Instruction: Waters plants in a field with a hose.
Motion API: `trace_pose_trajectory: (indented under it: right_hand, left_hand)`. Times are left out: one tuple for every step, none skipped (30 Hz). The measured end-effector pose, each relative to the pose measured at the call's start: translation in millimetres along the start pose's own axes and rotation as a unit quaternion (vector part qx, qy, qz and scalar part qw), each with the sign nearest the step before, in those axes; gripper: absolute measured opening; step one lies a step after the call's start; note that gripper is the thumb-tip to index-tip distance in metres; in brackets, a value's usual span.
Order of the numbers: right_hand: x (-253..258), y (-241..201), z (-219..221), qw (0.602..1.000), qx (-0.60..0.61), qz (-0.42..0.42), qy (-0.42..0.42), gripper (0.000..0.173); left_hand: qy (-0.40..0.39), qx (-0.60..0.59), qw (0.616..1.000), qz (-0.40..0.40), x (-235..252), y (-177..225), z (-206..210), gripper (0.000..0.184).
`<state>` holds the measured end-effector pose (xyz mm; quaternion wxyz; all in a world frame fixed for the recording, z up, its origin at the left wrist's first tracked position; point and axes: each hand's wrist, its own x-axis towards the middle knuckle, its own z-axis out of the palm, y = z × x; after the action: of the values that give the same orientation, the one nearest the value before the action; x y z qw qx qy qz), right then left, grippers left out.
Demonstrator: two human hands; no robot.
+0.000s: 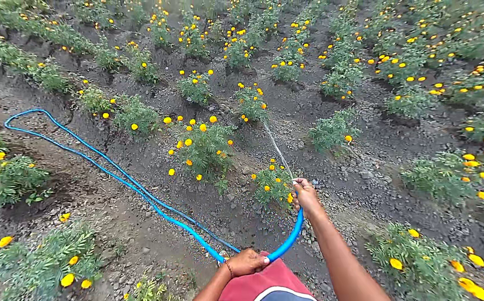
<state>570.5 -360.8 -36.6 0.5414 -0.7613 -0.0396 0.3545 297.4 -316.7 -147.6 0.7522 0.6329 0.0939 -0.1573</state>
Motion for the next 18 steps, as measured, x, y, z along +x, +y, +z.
trace_pose_trajectory:
  right_hand:
    - [0.1,0.5,-1.6,1.000,0.000,0.003,0.000,0.024]
    - [-0.1,1.1,-3.7,1.000,0.000,0.006,-0.002,0.024]
    - [0.5,1.5,-5.9,1.000,0.000,0.009,-0.003,0.025]
    - [1.3,2.1,-7.7,1.000,0.001,0.011,-0.006,0.025]
    - [1.4,3.5,-9.3,1.000,0.004,0.012,-0.008,0.026]
    - [1.7,5.5,-10.8,1.000,0.006,0.012,-0.010,0.026]
    - [2.1,7.2,-12.2,1.000,0.010,0.012,-0.014,0.026]
    - [2.3,7.9,-13.4,1.000,0.014,0.012,-0.018,0.025]
    - [2.8,8.2,-14.0,1.000,0.019,0.010,-0.019,0.025]
    - [3.4,7.7,-14.4,0.999,0.021,0.010,-0.022,0.025]
    - [4.3,7.3,-14.6,0.999,0.022,0.010,-0.024,0.025]
    - [5.0,7.2,-14.8,0.999,0.020,0.010,-0.026,0.025]
    - [5.4,6.7,-15.1,0.999,0.022,0.010,-0.026,0.025]
    - [5.9,5.8,-15.4,0.999,0.026,0.010,-0.027,0.025]
    - [6.3,5.0,-15.6,0.999,0.030,0.011,-0.026,0.024]
    - [6.8,4.6,-15.6,0.999,0.034,0.011,-0.027,0.024]
    - [7.4,4.4,-15.6,0.999,0.038,0.009,-0.028,0.023]
    - [7.8,3.7,-15.4,0.999,0.040,0.009,-0.030,0.023]
  left_hand:
    - [0.000,-0.002,1.000,-0.003,0.9,-1.0,1.2,0.047]
    - [0.004,-0.006,1.000,-0.007,1.2,-0.8,3.2,0.047]
    - [0.007,-0.008,1.000,-0.010,1.4,0.4,4.6,0.047]
    - [0.011,-0.006,1.000,-0.013,1.4,1.4,5.4,0.048]
    - [0.016,-0.001,1.000,-0.016,0.8,1.7,6.3,0.048]
    - [0.019,0.005,1.000,-0.020,0.6,1.0,7.1,0.048]
    - [0.023,0.014,0.999,-0.023,0.5,1.2,7.6,0.049]
    - [0.026,0.022,0.999,-0.024,0.5,2.1,7.9,0.049]
    - [0.028,0.030,0.999,-0.024,0.3,3.5,7.5,0.048]
    - [0.033,0.038,0.998,-0.026,0.1,5.3,6.8,0.048]
    - [0.039,0.044,0.998,-0.032,-0.3,7.3,6.2,0.048]
    - [0.044,0.049,0.997,-0.040,-0.8,9.4,6.0,0.049]
    - [0.046,0.055,0.996,-0.048,-0.9,11.9,5.8,0.050]
    - [0.048,0.061,0.996,-0.053,-0.6,13.8,5.0,0.050]
    - [0.048,0.065,0.995,-0.055,0.0,15.1,4.1,0.050]
    - [0.048,0.067,0.995,-0.057,0.5,15.8,3.3,0.050]
    - [0.049,0.065,0.995,-0.057,0.8,16.7,2.6,0.050]
    - [0.050,0.062,0.995,-0.057,0.9,17.4,1.7,0.050]
